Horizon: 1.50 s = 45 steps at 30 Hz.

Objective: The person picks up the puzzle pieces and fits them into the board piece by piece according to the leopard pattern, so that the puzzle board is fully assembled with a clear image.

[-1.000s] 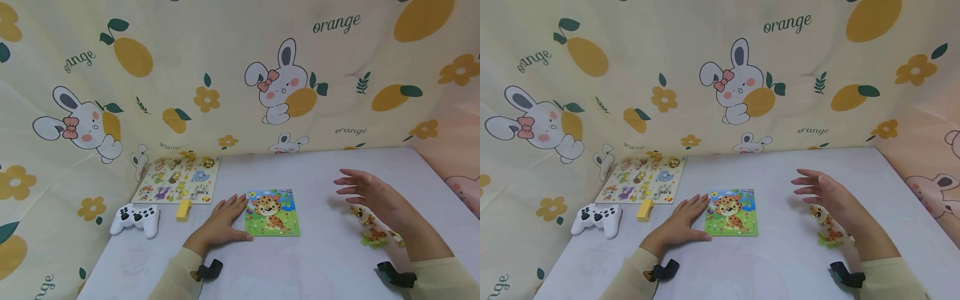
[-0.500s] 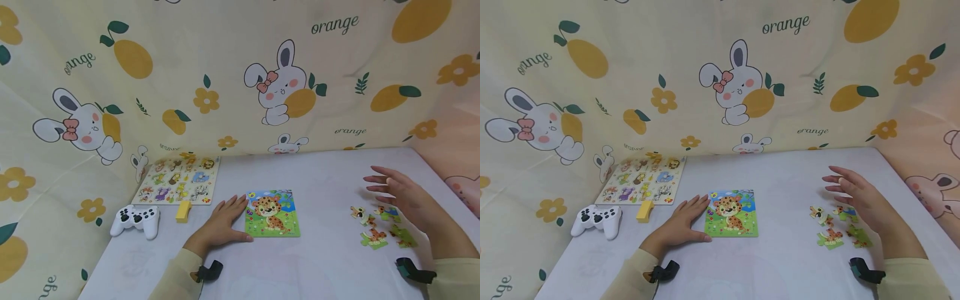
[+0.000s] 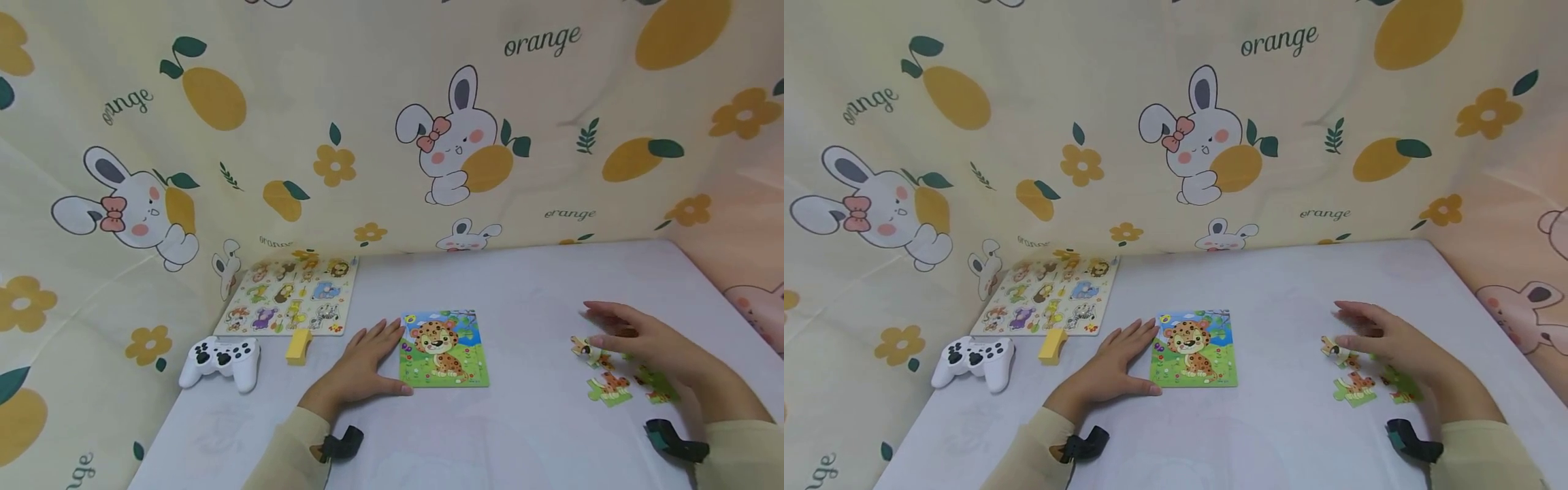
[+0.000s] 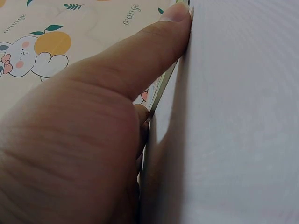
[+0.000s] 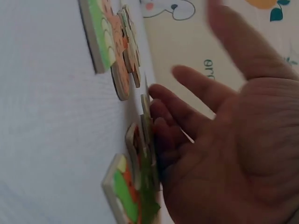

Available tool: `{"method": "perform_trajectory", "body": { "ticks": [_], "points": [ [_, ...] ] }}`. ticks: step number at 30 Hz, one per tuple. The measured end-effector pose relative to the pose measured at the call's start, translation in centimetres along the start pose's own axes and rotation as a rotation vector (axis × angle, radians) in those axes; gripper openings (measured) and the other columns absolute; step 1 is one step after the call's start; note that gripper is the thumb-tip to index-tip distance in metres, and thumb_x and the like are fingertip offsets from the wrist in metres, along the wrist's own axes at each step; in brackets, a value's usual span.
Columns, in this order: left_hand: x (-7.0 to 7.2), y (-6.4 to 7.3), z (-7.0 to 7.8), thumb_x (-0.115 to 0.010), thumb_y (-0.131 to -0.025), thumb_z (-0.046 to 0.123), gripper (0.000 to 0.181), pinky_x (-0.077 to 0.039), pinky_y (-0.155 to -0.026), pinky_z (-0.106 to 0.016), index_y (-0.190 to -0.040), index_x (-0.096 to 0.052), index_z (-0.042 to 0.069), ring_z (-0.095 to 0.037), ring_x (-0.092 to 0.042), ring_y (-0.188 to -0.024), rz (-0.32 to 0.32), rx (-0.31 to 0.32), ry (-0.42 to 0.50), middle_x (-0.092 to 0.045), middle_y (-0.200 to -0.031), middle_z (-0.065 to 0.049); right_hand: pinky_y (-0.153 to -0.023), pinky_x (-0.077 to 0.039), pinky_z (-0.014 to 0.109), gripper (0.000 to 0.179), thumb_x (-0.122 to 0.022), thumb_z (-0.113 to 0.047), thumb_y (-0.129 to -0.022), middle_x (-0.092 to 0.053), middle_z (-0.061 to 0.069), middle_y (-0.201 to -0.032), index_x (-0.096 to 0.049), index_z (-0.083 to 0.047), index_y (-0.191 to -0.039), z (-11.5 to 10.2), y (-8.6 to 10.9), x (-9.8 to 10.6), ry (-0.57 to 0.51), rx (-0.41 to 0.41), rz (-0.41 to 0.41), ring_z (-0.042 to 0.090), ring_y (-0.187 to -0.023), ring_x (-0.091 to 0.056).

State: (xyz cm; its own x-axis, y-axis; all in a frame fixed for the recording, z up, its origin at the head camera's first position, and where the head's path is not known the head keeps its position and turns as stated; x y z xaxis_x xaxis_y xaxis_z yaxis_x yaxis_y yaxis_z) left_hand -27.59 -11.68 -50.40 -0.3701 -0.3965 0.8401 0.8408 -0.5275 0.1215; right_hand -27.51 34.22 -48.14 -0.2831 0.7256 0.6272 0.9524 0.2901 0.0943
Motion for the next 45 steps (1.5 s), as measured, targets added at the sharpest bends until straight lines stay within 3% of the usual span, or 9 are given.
{"method": "perform_trajectory", "body": {
  "ticks": [2,5,8,16,24,30,35,38,45],
  "points": [
    [0.0,0.1,0.0,-0.08,-0.082,0.078,0.12,0.004,-0.13,-0.048,-0.175,-0.027,0.024,-0.013,0.0,-0.165,0.003,-0.002,0.004,-0.011,-0.179,0.017,-0.101,-0.049,0.065,0.072,-0.078,-0.029,-0.103,-0.038,0.03,-0.163,-0.046,-0.005,-0.163,-0.5,-0.2,-0.5,0.033,0.026,-0.019,0.048,-0.135,-0.044],
    [0.0,0.1,-0.1,-0.081,-0.081,0.078,0.12,0.004,-0.13,-0.048,-0.175,-0.027,0.024,-0.013,0.0,-0.165,0.004,-0.003,0.006,-0.011,-0.179,0.017,-0.099,-0.049,0.069,0.066,-0.086,-0.027,-0.097,-0.038,0.03,-0.158,-0.059,-0.003,-0.152,-1.3,-0.5,-0.9,0.108,0.062,-0.023,0.052,-0.134,-0.04],
    [0.0,0.0,-0.3,-0.08,-0.082,0.078,0.121,0.003,-0.131,-0.048,-0.175,-0.026,0.025,-0.013,0.001,-0.165,0.001,-0.002,0.006,-0.01,-0.179,0.017,-0.098,-0.04,0.084,0.06,-0.089,-0.028,-0.093,-0.039,0.03,-0.156,-0.067,-0.004,-0.143,-1.9,-0.8,-1.3,0.155,0.062,-0.015,0.06,-0.139,-0.03],
    [0.1,0.3,-0.1,-0.081,-0.082,0.076,0.119,0.003,-0.131,-0.049,-0.175,-0.028,0.022,-0.016,-0.002,-0.165,0.016,-0.013,0.012,-0.013,-0.179,0.015,-0.101,-0.03,0.085,0.019,-0.084,-0.017,-0.096,-0.043,0.032,-0.152,-0.079,-0.012,-0.114,-3.3,-1.3,-2.1,0.17,0.021,-0.006,0.062,-0.139,-0.024],
    [0.1,0.2,-0.1,-0.08,-0.083,0.077,0.119,0.003,-0.131,-0.048,-0.175,-0.026,0.024,-0.014,0.0,-0.165,0.011,-0.011,0.019,-0.011,-0.179,0.016,-0.099,-0.037,0.085,0.043,-0.09,-0.027,-0.092,-0.045,0.039,-0.145,-0.074,-0.001,-0.121,-2.9,-1.4,-1.3,0.278,-0.039,0.052,0.063,-0.132,-0.033],
    [0.1,0.1,-0.1,-0.079,-0.082,0.08,0.12,0.005,-0.13,-0.045,-0.175,-0.025,0.026,-0.011,0.001,-0.164,0.01,-0.007,0.005,-0.01,-0.179,0.018,-0.096,-0.044,0.078,0.02,-0.085,-0.018,-0.096,-0.05,0.034,-0.137,-0.075,-0.005,-0.108,-3.2,-1.3,-1.2,0.26,-0.042,0.053,0.058,-0.125,-0.037],
    [0.1,0.2,-0.1,-0.079,-0.082,0.079,0.12,0.003,-0.131,-0.048,-0.175,-0.026,0.024,-0.014,-0.001,-0.165,0.015,-0.012,0.001,-0.011,-0.179,0.016,-0.095,-0.054,0.064,0.013,-0.08,-0.007,-0.098,-0.063,0.018,-0.12,-0.073,-0.005,-0.108,-3.8,-1.5,-1.7,0.249,-0.023,0.03,0.042,-0.111,-0.055],
    [0.1,0.2,0.0,-0.079,-0.083,0.078,0.119,0.002,-0.131,-0.05,-0.175,-0.028,0.023,-0.016,-0.003,-0.165,0.023,-0.021,-0.001,-0.013,-0.18,0.015,-0.096,-0.056,0.063,0.024,-0.082,-0.008,-0.097,-0.066,0.015,-0.119,-0.072,-0.002,-0.117,-3.8,-1.4,-1.6,0.246,0.001,0.018,0.041,-0.11,-0.062],
    [0.3,0.2,0.2,-0.079,-0.082,0.078,0.119,0.001,-0.131,-0.05,-0.175,-0.029,0.023,-0.015,-0.003,-0.165,0.024,-0.025,0.006,-0.014,-0.18,0.015,-0.093,-0.056,0.069,0.049,-0.088,-0.016,-0.093,-0.058,0.031,-0.131,-0.069,0.006,-0.132,-2.2,-0.3,-0.1,0.251,-0.011,0.002,0.056,-0.116,-0.059]
  ]
}}
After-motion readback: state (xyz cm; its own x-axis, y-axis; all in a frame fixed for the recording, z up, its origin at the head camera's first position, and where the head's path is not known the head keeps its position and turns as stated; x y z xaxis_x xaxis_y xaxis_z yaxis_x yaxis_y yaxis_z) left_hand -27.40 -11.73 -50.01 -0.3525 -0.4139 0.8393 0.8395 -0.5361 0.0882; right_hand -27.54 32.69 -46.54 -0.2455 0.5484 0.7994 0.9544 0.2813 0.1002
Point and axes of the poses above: each hand's wrist, its own y-axis away from the middle knuckle, its own x-axis out of the back of the hand, z = x × y, the point moved 9 cm from there along -y, towards the middle knuckle
